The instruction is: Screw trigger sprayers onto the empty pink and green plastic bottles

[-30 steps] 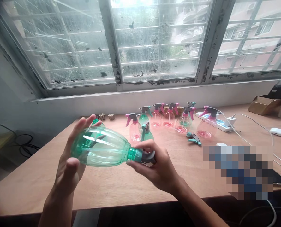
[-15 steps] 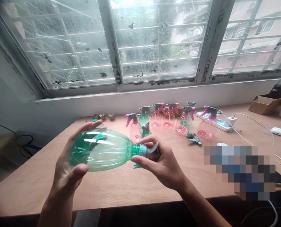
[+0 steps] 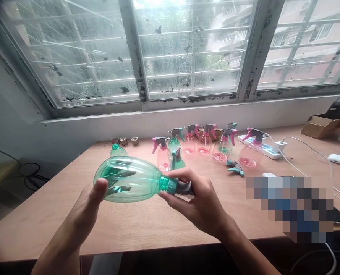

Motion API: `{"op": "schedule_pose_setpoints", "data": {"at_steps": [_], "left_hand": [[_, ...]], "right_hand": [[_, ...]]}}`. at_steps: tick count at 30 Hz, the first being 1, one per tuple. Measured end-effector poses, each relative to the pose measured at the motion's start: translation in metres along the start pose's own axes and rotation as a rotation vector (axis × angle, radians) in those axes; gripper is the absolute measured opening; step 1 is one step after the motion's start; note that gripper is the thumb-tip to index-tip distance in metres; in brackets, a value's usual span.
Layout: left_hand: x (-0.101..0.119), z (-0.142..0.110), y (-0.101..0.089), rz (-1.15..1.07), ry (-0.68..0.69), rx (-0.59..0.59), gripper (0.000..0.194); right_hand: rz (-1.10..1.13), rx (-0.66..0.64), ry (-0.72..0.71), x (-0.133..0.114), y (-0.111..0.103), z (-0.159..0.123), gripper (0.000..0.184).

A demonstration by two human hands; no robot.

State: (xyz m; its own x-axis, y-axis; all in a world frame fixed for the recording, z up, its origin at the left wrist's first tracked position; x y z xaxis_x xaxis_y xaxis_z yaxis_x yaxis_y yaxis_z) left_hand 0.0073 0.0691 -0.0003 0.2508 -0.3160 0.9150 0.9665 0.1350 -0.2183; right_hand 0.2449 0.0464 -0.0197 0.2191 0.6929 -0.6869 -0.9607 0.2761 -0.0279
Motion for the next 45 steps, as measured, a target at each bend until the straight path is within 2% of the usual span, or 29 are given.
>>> {"op": "schedule_pose_setpoints", "data": {"at_steps": [2, 4, 9, 12, 15, 20, 23, 26, 30, 34, 36, 39, 42, 45], "left_hand": [[0.003, -0.001, -0.002, 0.035, 0.052, -0.049, 0.064], [0.008, -0.002, -0.005, 0.029, 0.123, -0.041, 0.063], [0.019, -0.007, -0.007, -0.059, 0.355, -0.033, 0.084], [0.021, -0.009, -0.006, -0.070, 0.452, -0.055, 0.095], [0.017, -0.010, -0.001, -0.080, 0.431, -0.142, 0.101], [0.010, -0.008, 0.000, -0.151, 0.373, -0.150, 0.131], [0.005, -0.007, -0.003, -0.115, 0.301, -0.127, 0.116], [0.003, -0.006, -0.005, 0.002, 0.305, -0.114, 0.107], [0.011, -0.005, -0.001, 0.118, 0.471, -0.039, 0.119], [0.018, -0.009, 0.008, 0.097, 0.598, 0.004, 0.109], [0.015, -0.010, 0.011, 0.068, 0.553, -0.029, 0.113], [0.006, -0.008, 0.012, 0.035, 0.396, -0.074, 0.128], [0.001, -0.005, 0.007, 0.003, 0.268, -0.104, 0.118], [0.004, -0.003, 0.003, -0.005, 0.271, -0.101, 0.109]], "right_hand": [[0.001, 0.010, 0.023, 0.000, -0.002, 0.001, 0.032], [0.067, 0.010, 0.109, 0.001, -0.004, 0.003, 0.030], [0.292, -0.031, 0.360, 0.008, -0.007, 0.006, 0.022], [0.334, -0.075, 0.424, 0.012, -0.009, 0.007, 0.021], [0.276, -0.028, 0.357, 0.009, -0.013, 0.007, 0.022], [0.129, 0.002, 0.051, -0.011, -0.013, 0.002, 0.034], [0.073, -0.014, -0.014, -0.015, -0.012, 0.002, 0.038], [0.113, 0.001, 0.094, -0.010, -0.013, 0.005, 0.034], [0.236, 0.000, 0.338, 0.004, -0.011, 0.008, 0.022], [0.289, -0.001, 0.444, 0.013, -0.012, 0.010, 0.024], [0.303, 0.000, 0.430, 0.013, -0.014, 0.011, 0.025], [0.292, -0.017, 0.351, 0.008, -0.015, 0.010, 0.026], [0.239, -0.015, 0.270, 0.001, -0.017, 0.009, 0.029], [0.227, -0.021, 0.231, -0.003, -0.015, 0.009, 0.030]]}}
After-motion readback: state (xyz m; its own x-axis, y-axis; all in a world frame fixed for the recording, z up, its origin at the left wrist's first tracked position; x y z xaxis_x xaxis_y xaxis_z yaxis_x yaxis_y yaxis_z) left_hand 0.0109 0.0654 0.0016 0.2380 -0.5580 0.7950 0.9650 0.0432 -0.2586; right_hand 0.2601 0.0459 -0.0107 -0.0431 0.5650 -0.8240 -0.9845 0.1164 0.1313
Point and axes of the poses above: each hand's wrist, its own z-axis towards the middle knuckle, its own y-axis out of the palm, x = y × z, the point moved 5 cm from there along z, towards the middle knuckle, and after that the axes turned 15 degrees about x, right-handed, at the moved point
